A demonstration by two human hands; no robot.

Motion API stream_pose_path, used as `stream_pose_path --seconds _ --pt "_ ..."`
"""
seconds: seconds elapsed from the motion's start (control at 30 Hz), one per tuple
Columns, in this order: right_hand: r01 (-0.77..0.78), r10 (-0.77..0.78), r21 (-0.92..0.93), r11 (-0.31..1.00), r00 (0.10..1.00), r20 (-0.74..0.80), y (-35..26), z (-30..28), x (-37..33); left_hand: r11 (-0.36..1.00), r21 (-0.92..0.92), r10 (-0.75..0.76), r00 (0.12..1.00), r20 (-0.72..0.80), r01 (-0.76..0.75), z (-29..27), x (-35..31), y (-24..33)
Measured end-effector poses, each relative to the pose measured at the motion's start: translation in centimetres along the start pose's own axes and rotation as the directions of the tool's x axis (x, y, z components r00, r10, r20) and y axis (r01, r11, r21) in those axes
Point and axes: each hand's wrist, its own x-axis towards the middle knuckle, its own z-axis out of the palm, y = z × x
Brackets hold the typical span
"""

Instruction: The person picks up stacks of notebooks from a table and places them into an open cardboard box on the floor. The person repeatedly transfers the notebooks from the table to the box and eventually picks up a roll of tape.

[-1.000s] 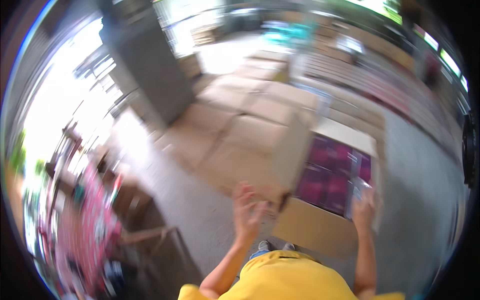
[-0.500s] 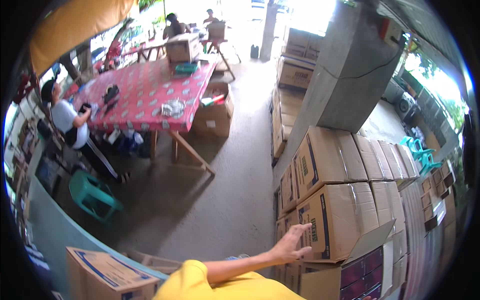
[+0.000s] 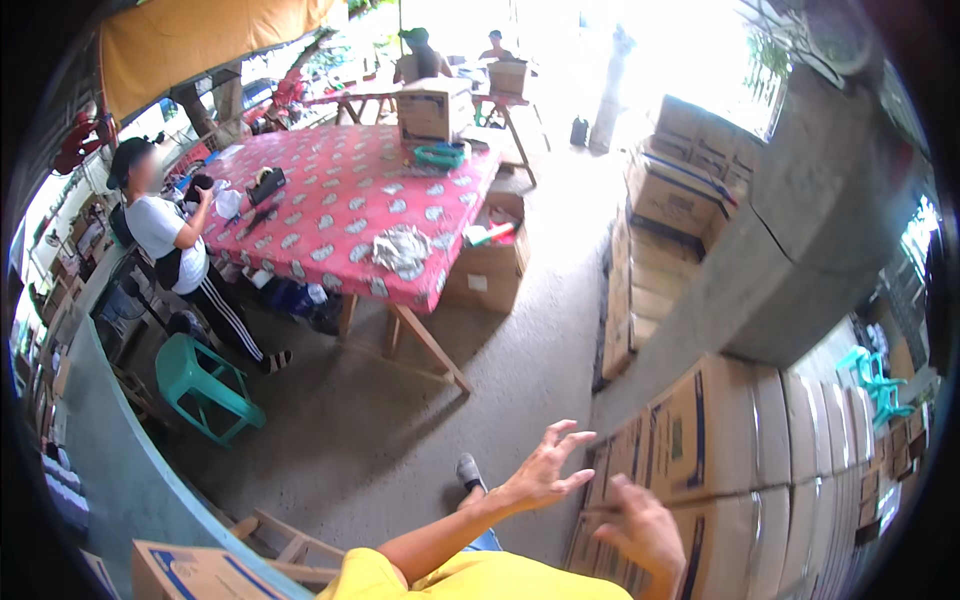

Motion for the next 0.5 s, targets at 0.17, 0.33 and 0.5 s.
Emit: stream_pose_path --seconds 0.17,0.33,0.5 --pt "0.274 -0.236 -0.037 0.961 0.881 0.410 0.2 5.5 19.5 0.926 0.345 -0.180 0.983 0.041 0.155 -14.3 6.0 -9.0" --pt "0.532 -0.509 0.045 0.845 0.777 0.369 -3.4 5.4 37.8 0.788 0.436 -0.431 0.895 -0.113 0.435 -27.2 9.5 -14.3" --pt "0.399 -0.440 0.194 0.896 0.854 0.277 -2.7 5.8 59.2 0.721 0.328 -0.510 0.788 -0.345 0.610 -33.9 13.1 -21.0"
